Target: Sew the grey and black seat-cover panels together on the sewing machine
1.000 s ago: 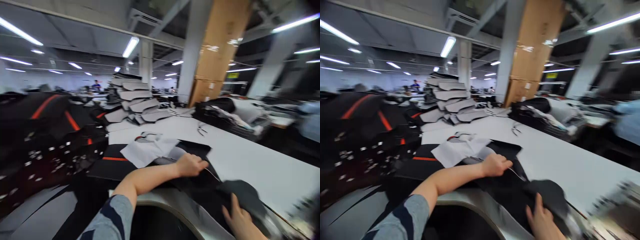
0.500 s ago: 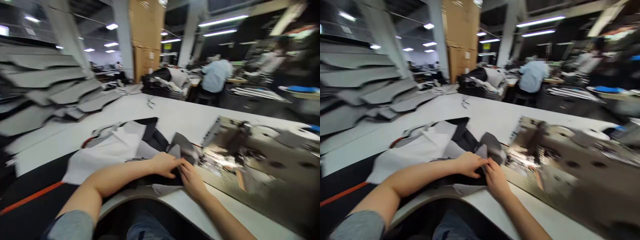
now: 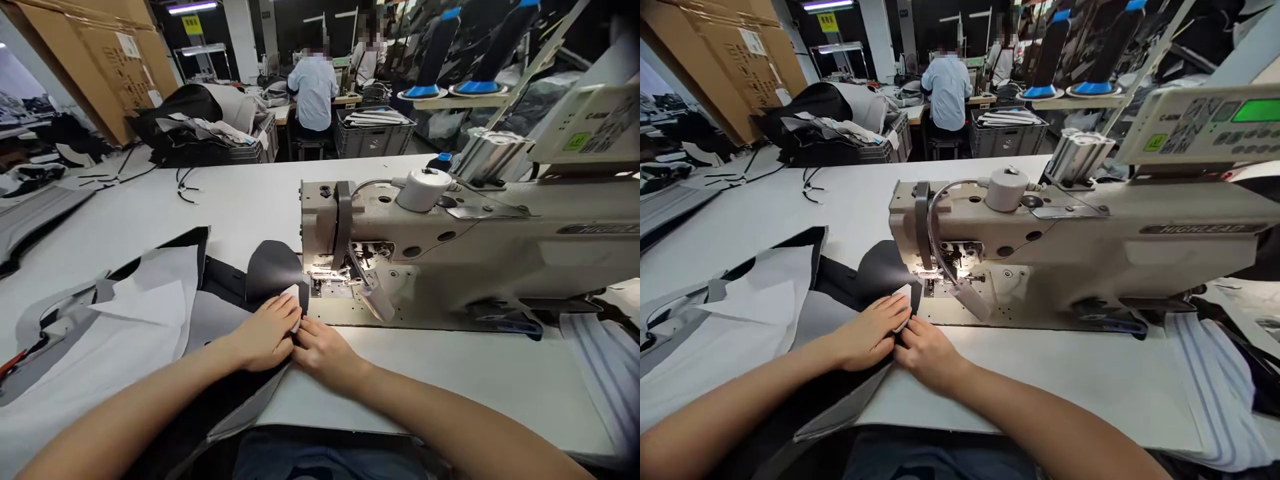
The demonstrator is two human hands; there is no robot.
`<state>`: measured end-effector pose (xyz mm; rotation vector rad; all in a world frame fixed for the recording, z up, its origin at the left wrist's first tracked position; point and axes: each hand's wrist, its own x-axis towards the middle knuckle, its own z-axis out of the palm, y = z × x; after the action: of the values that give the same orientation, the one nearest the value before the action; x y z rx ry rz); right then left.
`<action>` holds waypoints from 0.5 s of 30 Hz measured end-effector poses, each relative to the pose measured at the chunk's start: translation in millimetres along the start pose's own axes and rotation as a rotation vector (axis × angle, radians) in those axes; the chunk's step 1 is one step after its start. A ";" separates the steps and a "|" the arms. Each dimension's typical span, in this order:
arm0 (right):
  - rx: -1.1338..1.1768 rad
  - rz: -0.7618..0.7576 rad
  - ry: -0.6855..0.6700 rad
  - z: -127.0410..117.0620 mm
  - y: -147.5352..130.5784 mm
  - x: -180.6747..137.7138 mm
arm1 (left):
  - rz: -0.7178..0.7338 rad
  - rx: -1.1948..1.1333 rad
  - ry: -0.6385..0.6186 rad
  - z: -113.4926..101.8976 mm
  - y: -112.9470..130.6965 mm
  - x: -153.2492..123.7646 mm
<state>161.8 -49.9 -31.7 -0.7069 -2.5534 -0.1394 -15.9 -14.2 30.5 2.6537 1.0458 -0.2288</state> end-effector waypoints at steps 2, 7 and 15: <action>0.002 -0.025 -0.023 -2.1 3.9 -1.6 | 0.051 0.004 -0.042 -1.2 -3.2 9.1; 0.042 -0.012 -0.068 -7.5 6.3 -9.3 | 0.129 -0.028 -0.032 -0.4 -21.1 21.2; 0.068 0.037 -0.013 -15.0 11.5 -25.9 | 0.035 -0.064 -0.106 -0.2 -1.8 27.4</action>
<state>193.5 -55.2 -31.3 -0.7306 -2.5426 -0.0356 2.7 4.7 23.6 2.5703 0.9568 -0.3193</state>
